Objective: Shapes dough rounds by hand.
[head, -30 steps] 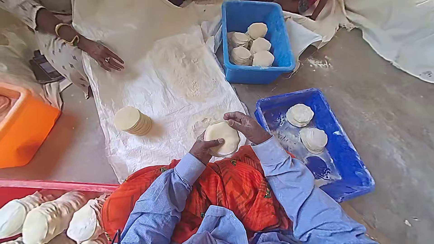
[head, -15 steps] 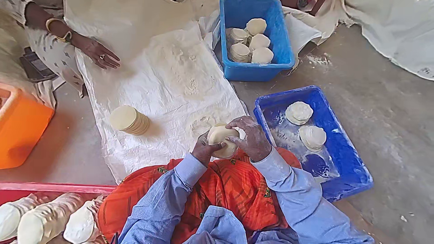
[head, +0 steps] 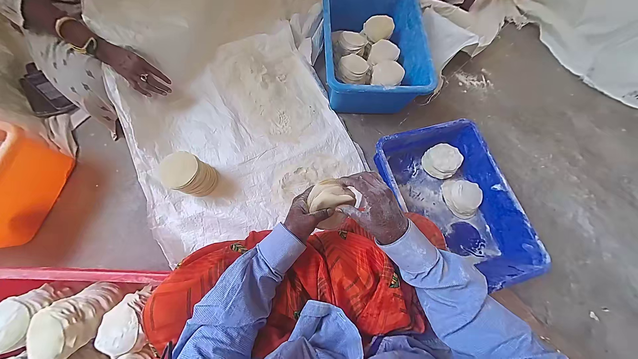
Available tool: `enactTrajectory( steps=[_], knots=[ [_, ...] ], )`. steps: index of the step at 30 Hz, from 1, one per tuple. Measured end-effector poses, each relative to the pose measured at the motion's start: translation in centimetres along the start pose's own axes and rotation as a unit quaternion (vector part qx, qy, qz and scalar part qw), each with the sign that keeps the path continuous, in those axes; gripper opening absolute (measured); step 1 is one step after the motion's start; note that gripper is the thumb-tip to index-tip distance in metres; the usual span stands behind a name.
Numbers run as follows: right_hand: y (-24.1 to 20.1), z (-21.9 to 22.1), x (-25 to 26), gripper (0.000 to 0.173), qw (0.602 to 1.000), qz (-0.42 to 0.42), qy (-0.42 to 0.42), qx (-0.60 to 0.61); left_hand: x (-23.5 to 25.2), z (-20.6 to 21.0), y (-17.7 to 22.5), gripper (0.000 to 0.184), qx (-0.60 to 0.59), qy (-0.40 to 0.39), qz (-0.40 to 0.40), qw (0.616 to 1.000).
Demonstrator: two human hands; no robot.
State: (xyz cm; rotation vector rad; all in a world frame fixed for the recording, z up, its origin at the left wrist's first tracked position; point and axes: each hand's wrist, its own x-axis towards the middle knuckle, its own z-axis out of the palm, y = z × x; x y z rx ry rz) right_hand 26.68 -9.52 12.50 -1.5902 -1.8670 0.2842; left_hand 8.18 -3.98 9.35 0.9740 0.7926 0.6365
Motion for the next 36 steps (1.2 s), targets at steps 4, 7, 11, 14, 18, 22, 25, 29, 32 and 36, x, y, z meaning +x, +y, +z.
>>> enactTrajectory(
  steps=[4,7,11,14,18,22,25,29,32,36],
  knots=[
    [0.2,-0.6,0.6,0.042,0.998,-0.010,-0.059,-0.026,0.1,-0.1,-0.4,0.048,0.081,-0.022,0.042,0.996],
    [0.2,-1.0,0.9,0.036,0.997,-0.008,-0.067,-0.027,0.2,-0.1,-0.7,0.045,0.116,-0.025,0.063,0.991],
    [0.0,-1.0,0.7,0.026,0.997,-0.010,-0.073,-0.021,0.2,-0.1,-0.5,0.045,0.141,-0.030,0.076,0.987],
    [-0.1,-0.6,0.3,0.024,0.997,-0.035,-0.069,-0.004,0.2,0.0,-0.7,0.046,0.113,-0.015,0.067,0.991],
    [-0.2,-0.4,0.2,0.033,0.993,0.039,-0.104,0.043,-0.3,0.4,-0.3,0.050,-0.039,0.018,-0.022,0.999],
    [0.6,-1.7,0.9,0.027,0.942,0.189,-0.144,0.238,-0.3,-0.4,0.1,0.039,-0.248,-0.038,-0.089,0.964],
    [1.2,-4.0,1.1,0.020,0.889,0.224,-0.089,0.389,0.0,-0.3,0.9,0.035,-0.321,-0.006,-0.094,0.942],
    [2.3,-6.1,0.6,0.021,0.907,0.216,-0.003,0.361,1.0,-0.1,1.4,0.028,-0.198,0.133,-0.112,0.965],
    [3.8,-3.3,1.8,0.048,0.932,0.307,-0.045,0.187,3.2,-1.5,0.8,0.044,0.037,0.163,-0.141,0.976],
    [4.9,3.6,5.6,0.056,0.918,0.350,-0.183,0.041,6.7,-3.5,2.2,0.059,0.343,0.153,-0.185,0.908]
  ],
)
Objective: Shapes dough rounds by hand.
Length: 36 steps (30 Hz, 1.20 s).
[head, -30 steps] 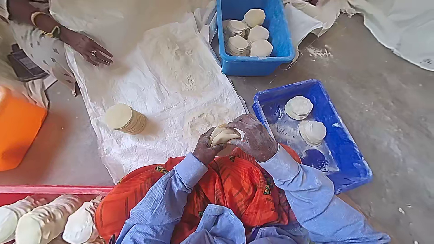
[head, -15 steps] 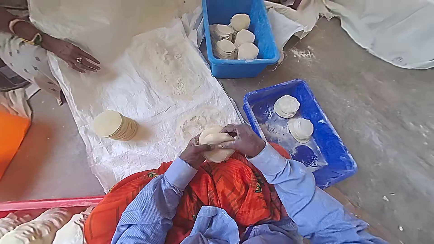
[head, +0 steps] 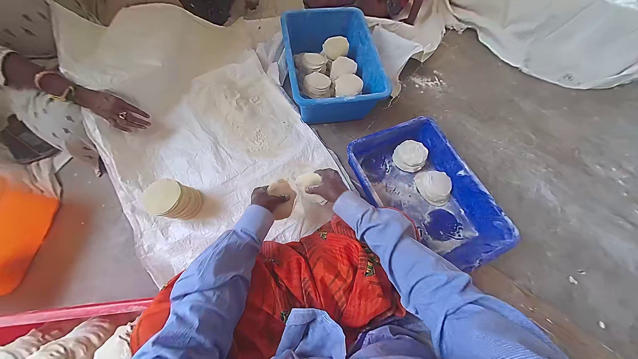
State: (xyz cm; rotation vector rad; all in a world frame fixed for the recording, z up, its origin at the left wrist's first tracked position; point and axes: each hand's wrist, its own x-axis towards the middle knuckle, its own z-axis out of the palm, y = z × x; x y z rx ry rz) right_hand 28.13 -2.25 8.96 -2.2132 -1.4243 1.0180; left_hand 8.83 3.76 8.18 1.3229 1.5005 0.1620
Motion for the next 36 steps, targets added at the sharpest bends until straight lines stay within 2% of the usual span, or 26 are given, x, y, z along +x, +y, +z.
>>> enactTrajectory(
  steps=[5,7,10,12,14,16,18,21,23,26,29,31,33,36],
  knots=[
    [-1.5,2.2,1.7,0.044,0.998,-0.008,0.041,-0.056,2.6,-2.6,-1.1,0.058,0.159,0.067,0.035,0.984],
    [-1.3,2.9,2.1,0.046,0.996,0.007,0.014,-0.083,2.9,-2.3,-1.9,0.052,0.229,0.061,0.034,0.971],
    [-0.4,5.6,2.8,0.039,0.991,-0.003,-0.029,-0.131,3.5,-0.5,-2.7,0.041,0.302,0.017,0.004,0.953],
    [-0.7,5.2,2.8,0.039,0.994,-0.022,-0.005,-0.104,3.6,-0.9,-2.1,0.040,0.258,0.048,0.025,0.965],
    [-1.2,4.2,1.9,0.041,0.995,0.004,0.009,-0.097,3.2,-1.5,-1.9,0.047,0.224,0.070,0.018,0.972],
    [-1.2,4.9,1.7,0.039,0.989,0.036,-0.023,-0.139,3.6,-1.1,-2.4,0.048,0.275,0.043,-0.025,0.960],
    [-1.2,5.8,2.1,0.035,0.988,0.020,-0.030,-0.149,3.7,-0.8,-2.0,0.049,0.325,0.011,-0.048,0.944],
    [-1.5,4.9,1.5,0.040,0.992,0.014,-0.015,-0.127,2.6,-0.8,-2.0,0.046,0.256,0.063,-0.015,0.964],
    [-1.2,5.6,1.6,0.042,0.989,0.027,-0.038,-0.138,2.6,-0.7,-2.0,0.044,0.268,0.049,-0.024,0.962],
    [-0.7,7.5,2.6,0.037,0.988,-0.019,-0.055,-0.144,3.5,-0.1,-1.9,0.046,0.323,0.006,-0.034,0.946],
    [-0.6,6.5,1.8,0.037,0.994,-0.035,-0.017,-0.104,2.1,-0.6,-1.5,0.043,0.282,0.041,0.009,0.959],
    [-0.2,7.0,2.1,0.041,0.993,-0.028,-0.039,-0.104,2.2,-0.6,-1.7,0.046,0.300,0.030,-0.017,0.953],
    [0.0,8.4,2.9,0.035,0.991,-0.050,-0.058,-0.113,2.8,0.0,-2.0,0.049,0.344,-0.001,-0.040,0.938],
    [-0.6,7.2,2.3,0.030,0.994,-0.083,-0.017,-0.070,2.4,-0.7,-1.9,0.044,0.311,0.031,0.010,0.950]
  ],
)
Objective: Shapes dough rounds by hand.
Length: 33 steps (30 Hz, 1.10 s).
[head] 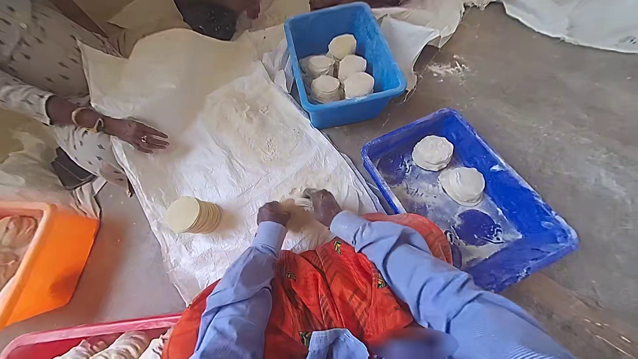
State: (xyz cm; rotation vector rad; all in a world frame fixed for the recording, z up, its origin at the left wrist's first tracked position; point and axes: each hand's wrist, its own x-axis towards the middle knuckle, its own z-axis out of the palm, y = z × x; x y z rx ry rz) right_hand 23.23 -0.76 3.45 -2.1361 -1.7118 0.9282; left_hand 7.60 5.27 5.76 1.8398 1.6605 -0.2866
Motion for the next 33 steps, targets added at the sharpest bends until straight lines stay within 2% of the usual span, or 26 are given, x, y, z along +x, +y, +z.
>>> enactTrajectory(
  steps=[1,3,5,8,11,13,16,20,23,25,27,30,33],
  knots=[
    [0.1,-0.3,-0.4,0.031,1.000,0.008,0.006,0.005,-0.2,0.0,-0.4,0.043,-0.019,0.015,0.003,1.000],
    [0.0,0.2,-0.3,0.035,0.999,0.033,-0.022,-0.009,0.3,0.5,-0.6,0.050,-0.010,-0.005,-0.025,1.000],
    [0.1,1.4,0.7,0.029,0.999,0.015,-0.032,-0.029,1.0,1.0,0.1,0.049,0.011,-0.032,-0.036,0.999],
    [0.7,0.3,0.4,0.027,0.999,-0.025,0.009,0.046,0.5,0.1,0.2,0.045,-0.012,-0.014,0.003,1.000],
    [1.2,0.8,0.6,0.043,0.999,0.017,-0.026,0.018,1.0,0.8,-0.7,0.041,0.031,-0.018,-0.001,0.999],
    [0.7,1.4,1.2,0.039,0.999,0.015,-0.039,-0.019,1.5,0.9,-0.3,0.043,0.063,-0.031,-0.010,0.997],
    [0.3,0.1,-0.1,0.032,0.999,-0.014,-0.008,0.037,0.4,0.4,-0.8,0.045,-0.008,0.002,0.010,1.000],
    [0.4,1.4,0.7,0.039,0.998,0.014,-0.056,-0.016,1.2,0.6,-0.8,0.043,0.057,-0.029,0.002,0.998],
    [0.5,0.2,0.4,0.037,0.998,-0.035,-0.026,0.034,0.6,-0.4,-0.4,0.044,0.044,-0.014,0.017,0.999],
    [1.1,0.5,0.2,0.036,0.999,-0.021,-0.005,0.040,-0.1,-0.5,-0.8,0.041,0.029,-0.011,0.025,0.999],
    [1.0,1.6,1.2,0.042,0.999,0.012,-0.029,-0.003,1.0,0.4,-0.9,0.041,0.061,-0.023,0.021,0.998],
    [0.8,0.7,1.3,0.034,0.999,-0.021,-0.027,-0.011,1.5,0.4,-0.1,0.042,0.077,-0.023,0.014,0.997],
    [0.9,-0.5,-0.1,0.034,0.999,-0.037,-0.020,0.025,0.1,-0.5,-0.9,0.038,0.045,-0.014,0.037,0.998]
  ],
)
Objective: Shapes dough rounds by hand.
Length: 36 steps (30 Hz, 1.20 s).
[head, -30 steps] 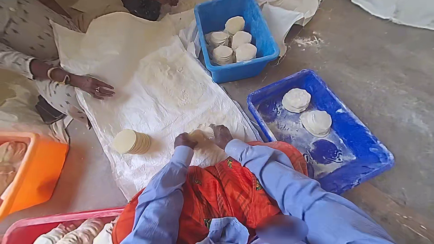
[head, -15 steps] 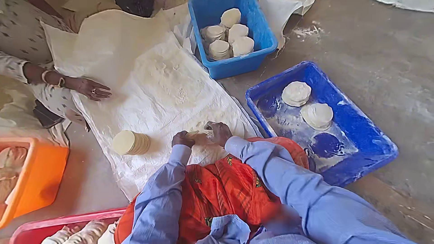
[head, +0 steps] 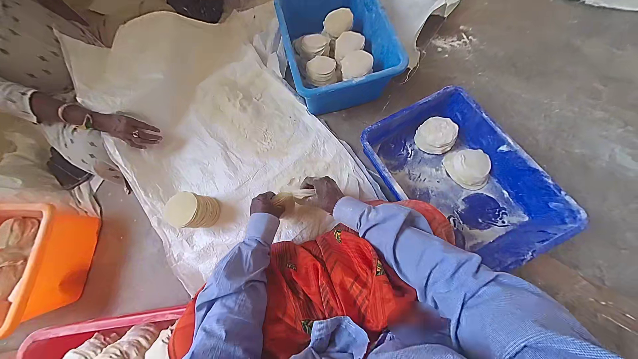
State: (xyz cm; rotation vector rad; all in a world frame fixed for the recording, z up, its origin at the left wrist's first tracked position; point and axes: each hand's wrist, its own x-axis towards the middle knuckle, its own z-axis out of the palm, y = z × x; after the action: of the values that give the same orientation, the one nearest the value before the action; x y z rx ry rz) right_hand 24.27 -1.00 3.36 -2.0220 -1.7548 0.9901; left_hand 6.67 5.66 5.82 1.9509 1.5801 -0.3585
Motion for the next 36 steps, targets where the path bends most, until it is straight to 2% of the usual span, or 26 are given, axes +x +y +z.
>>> enactTrajectory(
  steps=[2,4,7,9,11,15,17,19,23,25,28,31,33,36],
  knots=[
    [-0.1,0.9,0.8,0.043,0.998,0.030,-0.038,-0.049,0.4,0.6,0.0,0.043,0.027,-0.022,-0.006,0.999],
    [0.0,1.3,1.6,0.039,0.997,0.021,-0.039,-0.066,1.0,0.5,0.4,0.043,0.053,-0.036,-0.015,0.998],
    [0.1,0.5,0.2,0.032,1.000,-0.004,-0.007,-0.022,-0.1,-0.2,0.0,0.039,0.023,-0.009,0.003,1.000],
    [-0.2,1.0,0.3,0.041,0.998,0.025,-0.034,-0.052,0.4,0.4,-0.4,0.045,0.048,-0.025,0.001,0.999],
    [-0.5,1.3,1.1,0.038,0.995,0.026,-0.041,-0.085,1.0,0.6,0.4,0.046,0.071,-0.046,-0.003,0.996],
    [0.3,0.3,0.1,0.030,1.000,-0.027,-0.003,-0.010,0.0,0.0,-0.2,0.044,0.014,-0.017,0.013,1.000],
    [0.2,1.1,0.7,0.040,0.999,-0.004,-0.030,-0.040,0.5,0.3,-0.2,0.050,0.047,-0.045,-0.005,0.998],
    [-0.1,1.7,1.6,0.034,0.996,0.003,-0.040,-0.083,1.3,0.7,0.3,0.050,0.062,-0.054,-0.020,0.996],
    [0.3,0.5,0.3,0.031,0.999,-0.036,-0.017,-0.017,0.4,-0.2,-0.6,0.042,0.023,-0.017,0.023,0.999],
    [0.2,1.1,0.7,0.038,0.998,-0.016,-0.044,-0.042,0.9,0.5,-0.7,0.048,0.072,-0.044,0.006,0.996],
    [-0.2,0.9,1.2,0.030,0.998,-0.024,-0.032,-0.053,1.7,0.9,0.2,0.052,0.123,-0.082,-0.007,0.989],
    [0.1,-0.1,0.0,0.032,0.999,-0.031,-0.023,0.004,0.4,-0.1,-0.5,0.045,0.078,-0.045,0.018,0.996],
    [0.0,0.5,0.8,0.040,0.999,-0.005,-0.043,-0.027,0.8,0.0,-0.1,0.050,0.072,-0.048,0.008,0.996],
    [-0.1,1.2,1.6,0.032,0.998,-0.010,-0.034,-0.048,1.6,0.8,1.0,0.049,0.096,-0.062,-0.002,0.993]
  ],
)
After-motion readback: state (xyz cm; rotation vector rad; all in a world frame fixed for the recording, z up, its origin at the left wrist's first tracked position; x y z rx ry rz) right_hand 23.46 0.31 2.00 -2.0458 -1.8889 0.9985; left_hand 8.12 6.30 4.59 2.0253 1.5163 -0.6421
